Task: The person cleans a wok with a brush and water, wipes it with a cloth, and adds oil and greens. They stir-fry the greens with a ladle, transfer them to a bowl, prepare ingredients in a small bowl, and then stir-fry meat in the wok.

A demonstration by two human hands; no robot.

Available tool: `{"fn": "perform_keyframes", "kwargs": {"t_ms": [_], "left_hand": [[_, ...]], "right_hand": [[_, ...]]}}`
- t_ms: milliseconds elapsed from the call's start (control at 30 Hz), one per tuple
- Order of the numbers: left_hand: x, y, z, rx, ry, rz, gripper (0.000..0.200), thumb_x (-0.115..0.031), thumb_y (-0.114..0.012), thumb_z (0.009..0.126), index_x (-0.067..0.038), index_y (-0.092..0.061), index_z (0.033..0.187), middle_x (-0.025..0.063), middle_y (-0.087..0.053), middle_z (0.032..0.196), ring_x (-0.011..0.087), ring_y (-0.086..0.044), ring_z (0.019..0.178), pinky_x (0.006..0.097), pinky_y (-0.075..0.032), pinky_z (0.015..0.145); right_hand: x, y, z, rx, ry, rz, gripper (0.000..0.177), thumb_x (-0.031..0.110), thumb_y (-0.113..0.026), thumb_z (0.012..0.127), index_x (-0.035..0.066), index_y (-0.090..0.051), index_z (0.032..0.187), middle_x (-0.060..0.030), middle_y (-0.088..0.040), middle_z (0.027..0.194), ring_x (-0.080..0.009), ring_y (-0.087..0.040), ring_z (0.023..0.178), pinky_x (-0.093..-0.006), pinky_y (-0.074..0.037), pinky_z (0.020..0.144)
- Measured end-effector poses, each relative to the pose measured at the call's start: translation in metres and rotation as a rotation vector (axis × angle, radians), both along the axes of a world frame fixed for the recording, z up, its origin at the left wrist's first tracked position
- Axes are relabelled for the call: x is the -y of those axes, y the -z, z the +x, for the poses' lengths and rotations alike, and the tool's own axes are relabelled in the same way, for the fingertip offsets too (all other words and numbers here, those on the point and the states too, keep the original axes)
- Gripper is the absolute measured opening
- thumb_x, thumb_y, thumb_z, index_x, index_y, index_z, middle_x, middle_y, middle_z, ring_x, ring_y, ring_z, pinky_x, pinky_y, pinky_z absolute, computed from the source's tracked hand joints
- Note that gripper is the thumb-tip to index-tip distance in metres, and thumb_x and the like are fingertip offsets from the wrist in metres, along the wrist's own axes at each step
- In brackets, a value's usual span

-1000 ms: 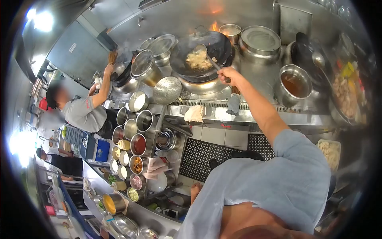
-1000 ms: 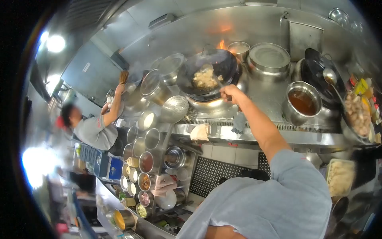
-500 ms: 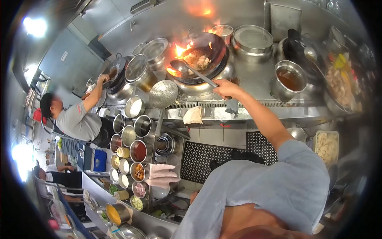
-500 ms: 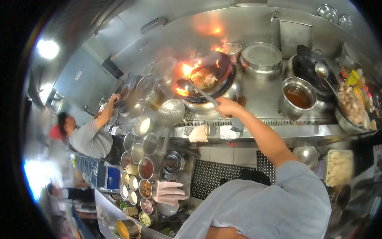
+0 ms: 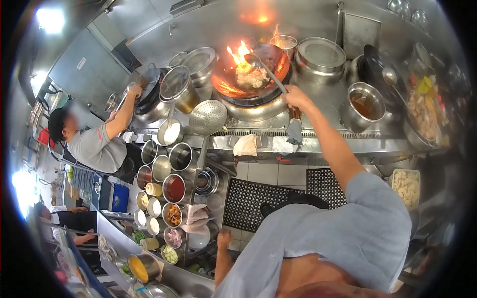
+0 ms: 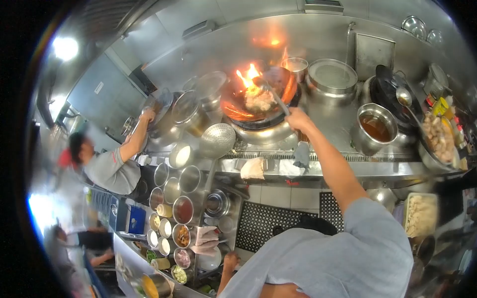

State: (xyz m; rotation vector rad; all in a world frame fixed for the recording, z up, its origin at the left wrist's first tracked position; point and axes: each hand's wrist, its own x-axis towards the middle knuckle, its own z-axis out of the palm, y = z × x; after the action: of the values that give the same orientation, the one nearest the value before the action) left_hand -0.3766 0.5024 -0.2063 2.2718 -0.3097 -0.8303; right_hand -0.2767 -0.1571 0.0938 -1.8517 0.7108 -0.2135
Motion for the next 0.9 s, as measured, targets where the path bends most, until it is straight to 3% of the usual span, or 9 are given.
{"fn": "perform_keyframes", "kwargs": {"t_ms": [33, 67, 167, 267, 333, 433, 567, 767, 900], "left_hand": [[0.01, -0.004, -0.003, -0.416, -0.497, -0.207, 0.015, -0.014, -0.049, 0.083, -0.009, -0.053, 0.07, -0.0004, -0.049, 0.062, 0.0118, -0.053, 0.055, 0.0262, -0.039, 0.043], [0.02, -0.007, -0.005, -0.414, -0.499, -0.209, 0.015, -0.014, -0.049, 0.083, -0.009, -0.053, 0.07, -0.0004, -0.049, 0.062, 0.0118, -0.053, 0.055, 0.0262, -0.039, 0.043], [0.037, -0.004, -0.015, -0.279, -0.326, -0.152, 0.017, -0.013, -0.047, 0.084, -0.01, -0.053, 0.069, -0.0005, -0.048, 0.06, 0.0126, -0.054, 0.056, 0.0265, -0.039, 0.044], [0.056, -0.007, -0.036, 0.165, 0.074, -0.158, 0.019, -0.017, -0.048, 0.085, -0.008, -0.054, 0.069, 0.0009, -0.051, 0.061, 0.0142, -0.056, 0.057, 0.0283, -0.041, 0.046], [0.078, -0.041, -0.065, -0.41, -0.589, -0.3, 0.023, -0.022, -0.05, 0.085, -0.006, -0.055, 0.07, 0.003, -0.053, 0.062, 0.0152, -0.057, 0.057, 0.0298, -0.044, 0.05], [0.052, -0.006, -0.09, -0.345, -0.373, -0.075, 0.022, -0.022, -0.05, 0.085, -0.005, -0.055, 0.071, 0.0032, -0.053, 0.062, 0.0153, -0.057, 0.057, 0.0297, -0.044, 0.049], [0.033, 0.001, -0.11, -0.277, -0.135, 0.168, 0.021, -0.021, -0.052, 0.085, -0.005, -0.056, 0.072, 0.0036, -0.053, 0.062, 0.0156, -0.057, 0.058, 0.0296, -0.045, 0.049], [0.033, 0.001, -0.092, -0.266, -0.019, 0.238, 0.018, -0.019, -0.054, 0.085, -0.004, -0.057, 0.074, 0.0043, -0.053, 0.062, 0.0161, -0.057, 0.058, 0.0295, -0.045, 0.048], [0.057, -0.022, -0.046, -0.219, 0.025, 0.19, 0.017, -0.018, -0.055, 0.085, -0.004, -0.057, 0.075, 0.0047, -0.053, 0.062, 0.0164, -0.057, 0.058, 0.0294, -0.045, 0.048]], "right_hand": [[0.004, 0.003, 0.014, 0.036, 0.006, -0.142, 0.032, 0.012, -0.053, 0.081, -0.003, -0.057, 0.109, -0.0206, -0.063, 0.075, -0.0281, -0.061, 0.057, -0.0395, -0.049, 0.054], [0.008, 0.002, 0.027, 0.074, 0.011, -0.285, 0.032, 0.01, -0.054, 0.08, -0.004, -0.058, 0.108, -0.017, -0.061, 0.067, -0.0244, -0.058, 0.049, -0.0377, -0.048, 0.05], [0.014, -0.018, 0.059, -0.217, -0.053, -0.396, 0.029, 0.011, -0.052, 0.08, -0.003, -0.06, 0.104, -0.0193, -0.064, 0.072, -0.0273, -0.064, 0.057, -0.0389, -0.051, 0.056], [0.019, -0.003, 0.081, -0.308, -0.144, -0.483, 0.027, 0.011, -0.05, 0.08, -0.003, -0.061, 0.099, -0.0218, -0.066, 0.075, -0.0292, -0.067, 0.065, -0.0397, -0.053, 0.06], [0.016, 0.002, 0.07, -0.289, -0.165, -0.618, 0.029, 0.012, -0.05, 0.081, 0.001, -0.059, 0.107, -0.0206, -0.066, 0.083, -0.03, -0.067, 0.073, -0.0413, -0.053, 0.064], [0.01, -0.009, 0.037, -0.392, -0.286, -0.892, 0.047, 0.012, -0.047, 0.084, 0.017, -0.045, 0.131, -0.0159, -0.064, 0.106, -0.0331, -0.063, 0.097, -0.0469, -0.051, 0.077], [0.02, -0.06, -0.014, -0.511, -0.299, -0.997, 0.047, 0.01, -0.047, 0.083, 0.017, -0.047, 0.13, -0.0166, -0.065, 0.103, -0.0336, -0.064, 0.093, -0.047, -0.052, 0.075], [0.056, -0.119, -0.085, -0.534, -0.295, -1.188, 0.054, 0.009, -0.048, 0.081, 0.02, -0.047, 0.134, -0.0179, -0.065, 0.102, -0.0352, -0.063, 0.093, -0.0457, -0.051, 0.075], [0.037, -0.136, -0.103, -0.57, -0.31, -1.026, 0.055, 0.012, -0.049, 0.08, 0.015, -0.047, 0.134, -0.0172, -0.064, 0.104, -0.0343, -0.061, 0.099, -0.0445, -0.05, 0.081]]}}
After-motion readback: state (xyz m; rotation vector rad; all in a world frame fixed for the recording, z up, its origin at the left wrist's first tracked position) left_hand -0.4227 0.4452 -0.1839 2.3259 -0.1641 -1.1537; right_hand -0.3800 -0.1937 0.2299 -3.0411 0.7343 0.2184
